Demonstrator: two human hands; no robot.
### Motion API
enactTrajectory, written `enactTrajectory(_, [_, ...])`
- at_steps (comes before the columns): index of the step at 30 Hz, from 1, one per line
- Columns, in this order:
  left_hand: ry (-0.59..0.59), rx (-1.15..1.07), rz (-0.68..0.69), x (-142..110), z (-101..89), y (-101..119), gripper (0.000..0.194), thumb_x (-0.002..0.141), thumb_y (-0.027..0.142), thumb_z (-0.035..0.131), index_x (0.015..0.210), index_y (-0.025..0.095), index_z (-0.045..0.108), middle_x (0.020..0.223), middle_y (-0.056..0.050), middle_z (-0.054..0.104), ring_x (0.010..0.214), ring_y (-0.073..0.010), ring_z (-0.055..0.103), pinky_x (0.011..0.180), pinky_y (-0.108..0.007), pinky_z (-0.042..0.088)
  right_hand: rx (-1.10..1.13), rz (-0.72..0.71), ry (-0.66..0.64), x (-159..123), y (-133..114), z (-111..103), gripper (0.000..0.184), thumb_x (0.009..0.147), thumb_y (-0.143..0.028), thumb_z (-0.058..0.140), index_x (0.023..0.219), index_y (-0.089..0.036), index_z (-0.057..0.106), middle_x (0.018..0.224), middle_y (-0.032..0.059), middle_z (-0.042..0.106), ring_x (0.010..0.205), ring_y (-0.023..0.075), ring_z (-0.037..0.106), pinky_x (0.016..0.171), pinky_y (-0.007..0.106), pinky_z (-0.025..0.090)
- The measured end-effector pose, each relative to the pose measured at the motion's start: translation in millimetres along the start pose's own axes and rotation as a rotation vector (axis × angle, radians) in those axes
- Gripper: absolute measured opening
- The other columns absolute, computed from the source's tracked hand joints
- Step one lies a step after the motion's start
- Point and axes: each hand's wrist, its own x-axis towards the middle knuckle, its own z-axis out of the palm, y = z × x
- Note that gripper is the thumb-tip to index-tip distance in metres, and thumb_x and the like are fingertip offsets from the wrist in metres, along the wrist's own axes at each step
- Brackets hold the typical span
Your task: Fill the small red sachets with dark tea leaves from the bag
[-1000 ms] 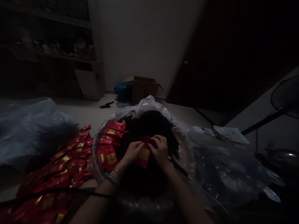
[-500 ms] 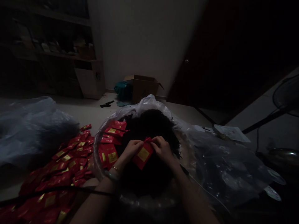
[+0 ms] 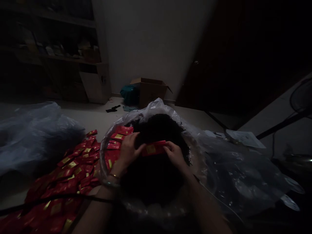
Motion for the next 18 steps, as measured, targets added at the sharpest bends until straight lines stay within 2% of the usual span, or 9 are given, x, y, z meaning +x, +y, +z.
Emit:
enactTrajectory(2, [-0.147, -0.021, 0.189, -5.2, 10.9, 13.9, 0.069, 0.071, 0.043, 0.069, 0.131, 0.019, 0.045, 0.126, -0.012, 0.056, 0.112, -0.0276, 0.050, 0.090, -0.041, 0.041, 0.057, 0.029, -0.018, -1.4, 0.0, 5.6, 0.017, 0.073, -0.032, 0.055, 0.080, -0.020, 0.063, 0.077, 0.0021, 0.069, 0.072, 0.0186, 0.063, 0.067, 0.029, 0.047])
enactTrajectory(4, [-0.221, 0.064, 0.189, -9.2, 19.8, 23.7, 0.063, 0.070, 0.034, 0.070, 0.128, 0.020, 0.048, 0.117, -0.010, 0.062, 0.099, -0.0267, 0.054, 0.081, -0.040, 0.042, 0.161, 0.073, -0.051, -3.9, -3.1, 10.2, 0.017, 0.071, -0.034, 0.058, 0.081, -0.020, 0.063, 0.075, 0.0008, 0.069, 0.071, 0.0178, 0.063, 0.067, 0.029, 0.047])
enactTrajectory(7, [-0.175, 0.118, 0.159, -11.2, 24.9, 25.9, 0.044, 0.075, 0.023, 0.065, 0.118, 0.021, 0.057, 0.102, -0.007, 0.067, 0.086, -0.0241, 0.054, 0.075, -0.038, 0.040, 0.323, 0.172, -0.139, -8.8, -11.9, 14.9, 0.026, 0.067, -0.036, 0.066, 0.087, -0.020, 0.064, 0.078, 0.0006, 0.071, 0.073, 0.0179, 0.064, 0.071, 0.029, 0.047])
enactTrajectory(10, [-0.091, 0.098, 0.191, -11.3, 23.5, 22.7, 0.032, 0.079, 0.027, 0.062, 0.111, 0.022, 0.062, 0.098, -0.007, 0.067, 0.083, -0.0233, 0.052, 0.074, -0.037, 0.038, 0.405, 0.271, -0.212, -13.1, -18.8, 19.7, 0.035, 0.062, -0.038, 0.073, 0.090, -0.018, 0.068, 0.084, 0.0025, 0.072, 0.079, 0.0198, 0.066, 0.077, 0.032, 0.048])
enactTrajectory(13, [-0.106, 0.102, 0.241, -12.3, 21.8, 25.7, 0.037, 0.079, 0.033, 0.062, 0.114, 0.022, 0.061, 0.098, -0.007, 0.065, 0.084, -0.0234, 0.051, 0.073, -0.037, 0.037, 0.388, 0.254, -0.118, -13.7, -17.1, 26.2, 0.031, 0.060, -0.037, 0.075, 0.082, -0.017, 0.069, 0.080, 0.0029, 0.071, 0.078, 0.0197, 0.065, 0.079, 0.033, 0.047])
enactTrajectory(16, [-0.150, 0.134, 0.248, -13.3, 20.4, 31.1, 0.046, 0.077, 0.035, 0.065, 0.120, 0.023, 0.057, 0.099, -0.007, 0.065, 0.085, -0.0240, 0.051, 0.073, -0.038, 0.035, 0.337, 0.166, 0.023, -11.5, -11.0, 31.2, 0.023, 0.059, -0.035, 0.074, 0.071, -0.018, 0.064, 0.070, 0.0002, 0.068, 0.071, 0.0173, 0.062, 0.072, 0.030, 0.048])
enactTrajectory(18, [-0.148, 0.149, 0.219, -13.2, 18.9, 31.9, 0.048, 0.074, 0.036, 0.067, 0.120, 0.025, 0.057, 0.099, -0.006, 0.065, 0.086, -0.0245, 0.051, 0.073, -0.038, 0.035, 0.339, 0.148, 0.047, -10.4, -9.0, 32.1, 0.023, 0.059, -0.035, 0.074, 0.070, -0.018, 0.061, 0.068, -0.0013, 0.066, 0.067, 0.0159, 0.060, 0.067, 0.028, 0.048])
